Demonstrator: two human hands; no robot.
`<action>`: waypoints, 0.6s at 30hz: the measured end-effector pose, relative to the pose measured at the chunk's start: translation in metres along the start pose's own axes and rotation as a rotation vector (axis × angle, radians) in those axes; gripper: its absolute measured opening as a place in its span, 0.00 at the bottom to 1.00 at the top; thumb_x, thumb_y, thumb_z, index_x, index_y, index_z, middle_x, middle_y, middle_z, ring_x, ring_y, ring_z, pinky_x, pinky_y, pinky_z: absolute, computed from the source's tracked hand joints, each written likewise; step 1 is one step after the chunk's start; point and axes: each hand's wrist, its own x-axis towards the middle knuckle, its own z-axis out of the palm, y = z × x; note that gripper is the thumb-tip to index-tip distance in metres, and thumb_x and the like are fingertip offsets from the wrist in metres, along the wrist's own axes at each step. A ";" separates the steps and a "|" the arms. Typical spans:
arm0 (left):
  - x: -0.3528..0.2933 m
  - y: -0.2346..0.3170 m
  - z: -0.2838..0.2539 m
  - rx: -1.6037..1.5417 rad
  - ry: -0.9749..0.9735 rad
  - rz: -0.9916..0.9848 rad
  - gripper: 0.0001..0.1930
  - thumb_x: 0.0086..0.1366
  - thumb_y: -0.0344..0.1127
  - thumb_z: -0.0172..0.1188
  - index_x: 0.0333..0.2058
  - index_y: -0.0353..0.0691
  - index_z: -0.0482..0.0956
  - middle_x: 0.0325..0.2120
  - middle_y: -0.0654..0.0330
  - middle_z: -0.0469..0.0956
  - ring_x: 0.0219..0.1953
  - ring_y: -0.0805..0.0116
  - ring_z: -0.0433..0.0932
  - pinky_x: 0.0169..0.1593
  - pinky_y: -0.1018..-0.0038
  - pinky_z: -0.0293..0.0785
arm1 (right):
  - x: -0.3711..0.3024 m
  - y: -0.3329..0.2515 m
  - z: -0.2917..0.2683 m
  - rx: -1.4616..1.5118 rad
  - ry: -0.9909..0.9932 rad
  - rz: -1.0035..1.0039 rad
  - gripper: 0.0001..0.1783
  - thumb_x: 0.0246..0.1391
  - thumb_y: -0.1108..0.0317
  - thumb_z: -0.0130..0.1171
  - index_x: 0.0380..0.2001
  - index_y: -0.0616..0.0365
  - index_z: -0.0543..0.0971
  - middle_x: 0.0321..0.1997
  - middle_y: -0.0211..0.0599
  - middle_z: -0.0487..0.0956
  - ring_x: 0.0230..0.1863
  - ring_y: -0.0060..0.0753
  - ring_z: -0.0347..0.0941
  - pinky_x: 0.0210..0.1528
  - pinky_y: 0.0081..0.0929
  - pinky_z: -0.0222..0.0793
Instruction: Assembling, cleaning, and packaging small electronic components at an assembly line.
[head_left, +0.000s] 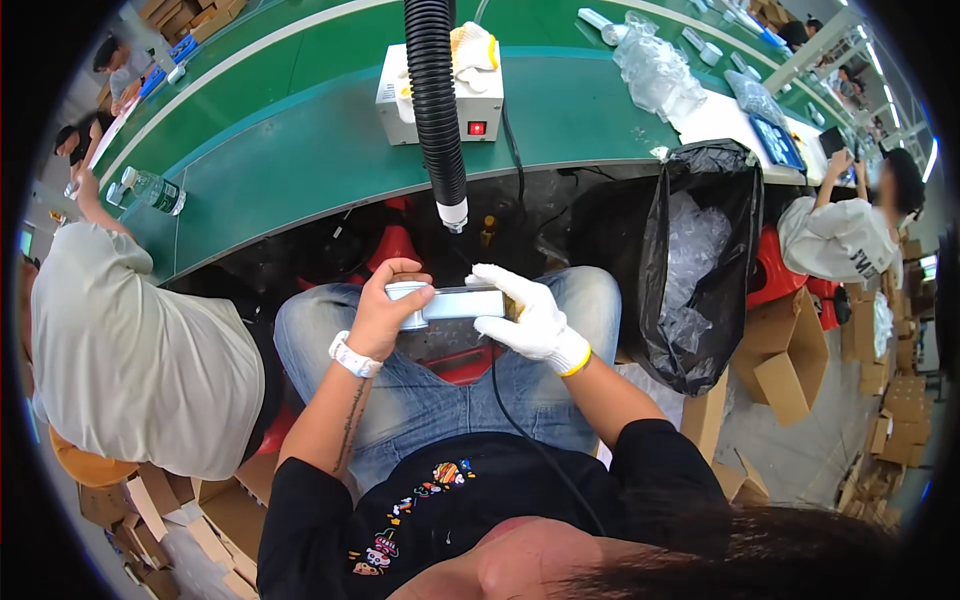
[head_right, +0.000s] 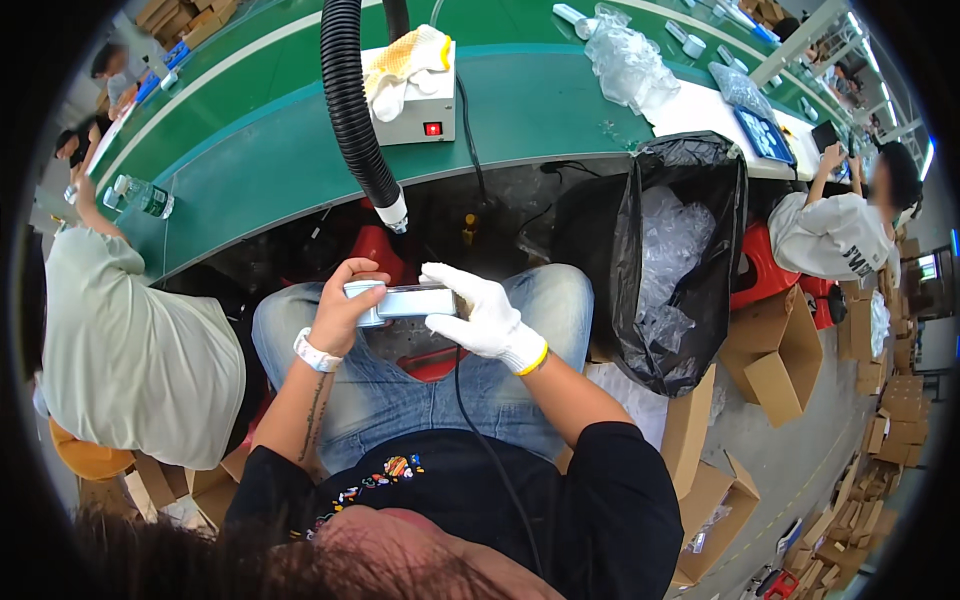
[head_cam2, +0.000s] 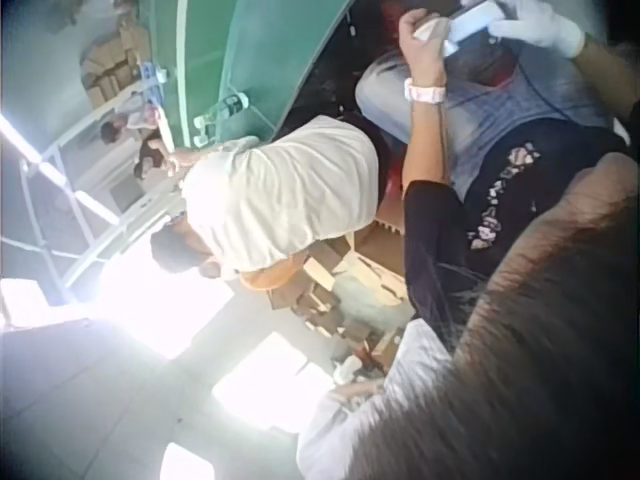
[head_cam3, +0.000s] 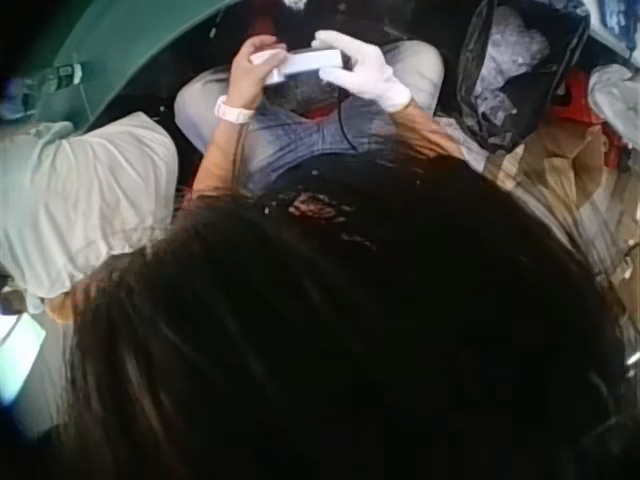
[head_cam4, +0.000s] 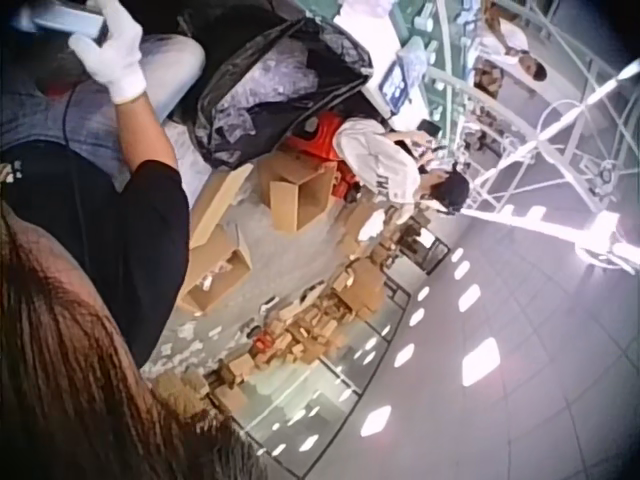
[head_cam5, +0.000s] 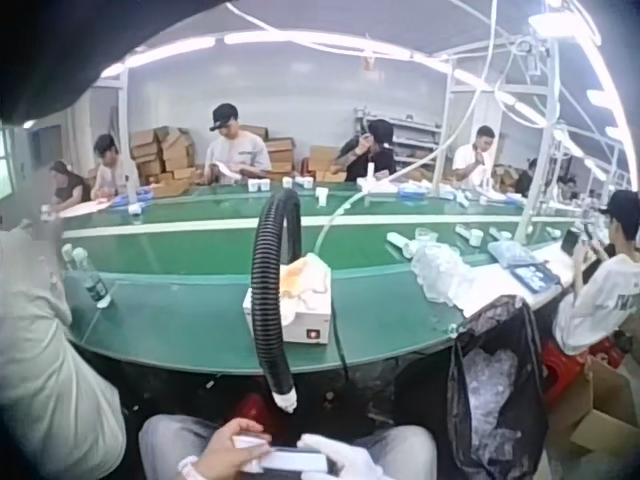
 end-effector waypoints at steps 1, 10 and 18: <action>0.002 -0.010 -0.001 0.249 0.044 0.147 0.25 0.57 0.36 0.75 0.52 0.44 0.76 0.50 0.55 0.81 0.51 0.59 0.83 0.50 0.64 0.81 | 0.002 -0.004 0.000 -0.138 -0.037 -0.125 0.38 0.57 0.59 0.68 0.69 0.56 0.71 0.48 0.48 0.85 0.40 0.42 0.84 0.45 0.37 0.82; -0.060 -0.024 0.051 0.913 -0.233 0.932 0.15 0.45 0.30 0.78 0.31 0.42 0.81 0.40 0.52 0.83 0.38 0.53 0.85 0.40 0.64 0.83 | -0.026 -0.032 0.007 -0.656 -0.619 0.330 0.20 0.43 0.60 0.71 0.40 0.55 0.85 0.31 0.51 0.84 0.36 0.53 0.84 0.41 0.42 0.79; -0.035 -0.045 0.053 0.850 -0.171 0.807 0.15 0.47 0.30 0.77 0.32 0.42 0.81 0.39 0.54 0.82 0.40 0.54 0.85 0.42 0.65 0.82 | -0.024 -0.015 0.003 -0.678 -0.559 0.377 0.21 0.48 0.60 0.68 0.47 0.53 0.84 0.37 0.51 0.85 0.40 0.53 0.84 0.45 0.43 0.79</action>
